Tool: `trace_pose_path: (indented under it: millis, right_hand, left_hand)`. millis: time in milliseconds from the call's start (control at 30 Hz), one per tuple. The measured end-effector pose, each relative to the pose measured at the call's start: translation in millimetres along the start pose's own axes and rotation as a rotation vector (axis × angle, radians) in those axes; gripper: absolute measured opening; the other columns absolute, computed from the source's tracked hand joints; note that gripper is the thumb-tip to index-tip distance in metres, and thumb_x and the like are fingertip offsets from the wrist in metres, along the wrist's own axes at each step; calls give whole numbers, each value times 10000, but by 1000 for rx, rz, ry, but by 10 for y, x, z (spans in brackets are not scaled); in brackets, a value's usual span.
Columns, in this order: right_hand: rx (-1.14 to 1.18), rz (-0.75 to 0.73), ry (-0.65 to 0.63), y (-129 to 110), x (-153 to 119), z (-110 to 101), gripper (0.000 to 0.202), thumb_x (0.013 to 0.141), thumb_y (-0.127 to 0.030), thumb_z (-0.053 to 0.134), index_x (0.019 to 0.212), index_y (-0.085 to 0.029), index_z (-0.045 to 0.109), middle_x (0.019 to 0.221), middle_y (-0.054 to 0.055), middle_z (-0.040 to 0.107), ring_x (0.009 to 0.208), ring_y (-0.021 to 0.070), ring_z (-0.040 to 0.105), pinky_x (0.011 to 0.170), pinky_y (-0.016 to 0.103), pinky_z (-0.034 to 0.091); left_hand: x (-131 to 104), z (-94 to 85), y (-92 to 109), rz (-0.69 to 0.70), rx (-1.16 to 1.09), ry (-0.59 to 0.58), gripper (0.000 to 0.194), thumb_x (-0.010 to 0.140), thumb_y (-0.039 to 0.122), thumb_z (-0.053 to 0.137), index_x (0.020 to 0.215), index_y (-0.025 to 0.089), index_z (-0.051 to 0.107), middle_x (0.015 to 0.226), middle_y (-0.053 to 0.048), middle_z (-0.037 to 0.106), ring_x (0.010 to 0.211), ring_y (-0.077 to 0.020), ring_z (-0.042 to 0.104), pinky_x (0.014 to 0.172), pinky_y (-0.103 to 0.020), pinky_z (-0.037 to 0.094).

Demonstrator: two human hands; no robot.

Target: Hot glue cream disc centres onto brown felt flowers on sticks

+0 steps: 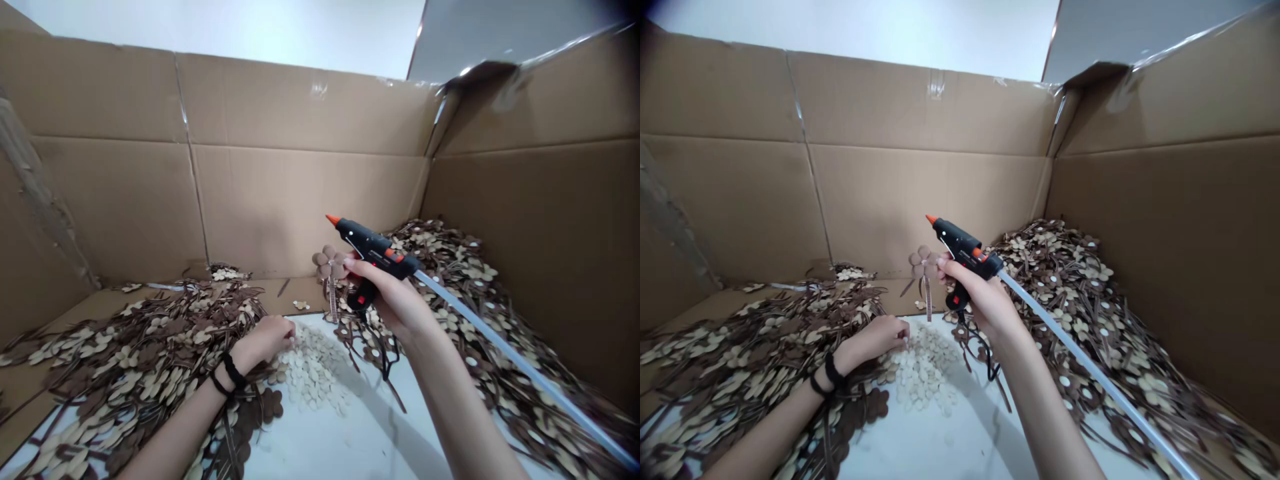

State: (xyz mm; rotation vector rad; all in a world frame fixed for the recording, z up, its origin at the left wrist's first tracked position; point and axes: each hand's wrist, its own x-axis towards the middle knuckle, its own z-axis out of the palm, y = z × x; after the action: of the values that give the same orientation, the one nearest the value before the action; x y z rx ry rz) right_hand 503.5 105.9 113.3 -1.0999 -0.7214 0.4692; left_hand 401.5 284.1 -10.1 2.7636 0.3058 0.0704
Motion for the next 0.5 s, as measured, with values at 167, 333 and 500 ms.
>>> trace_pose_path:
  millis: [167, 333, 500]
  right_hand:
    - [-40, 5, -41, 72, 60, 14, 312, 572, -369, 784, 715, -139, 630, 698, 22, 583, 680, 116, 531, 693, 243, 432]
    - [-26, 17, -50, 106, 83, 21, 294, 592, -367, 768, 713, -135, 634, 694, 29, 598, 668, 119, 549, 694, 246, 441]
    - [31, 83, -84, 109, 18, 92, 321, 564, -381, 785, 707, -131, 643, 726, 45, 632, 648, 126, 575, 664, 253, 465]
  left_hand:
    - [-112, -372, 25, 60, -141, 100, 285, 879, 222, 436, 840, 155, 711, 840, -54, 725, 753, -142, 630, 711, -204, 427]
    - [-333, -805, 192, 17, -541, 341, 346, 853, 412, 511, 936, 151, 723, 866, -65, 734, 774, -168, 630, 720, -235, 460]
    - [-531, -1002, 435, -95, -820, 618, 307, 700, 453, 693, 836, 180, 727, 925, -61, 724, 848, -170, 624, 771, -240, 463]
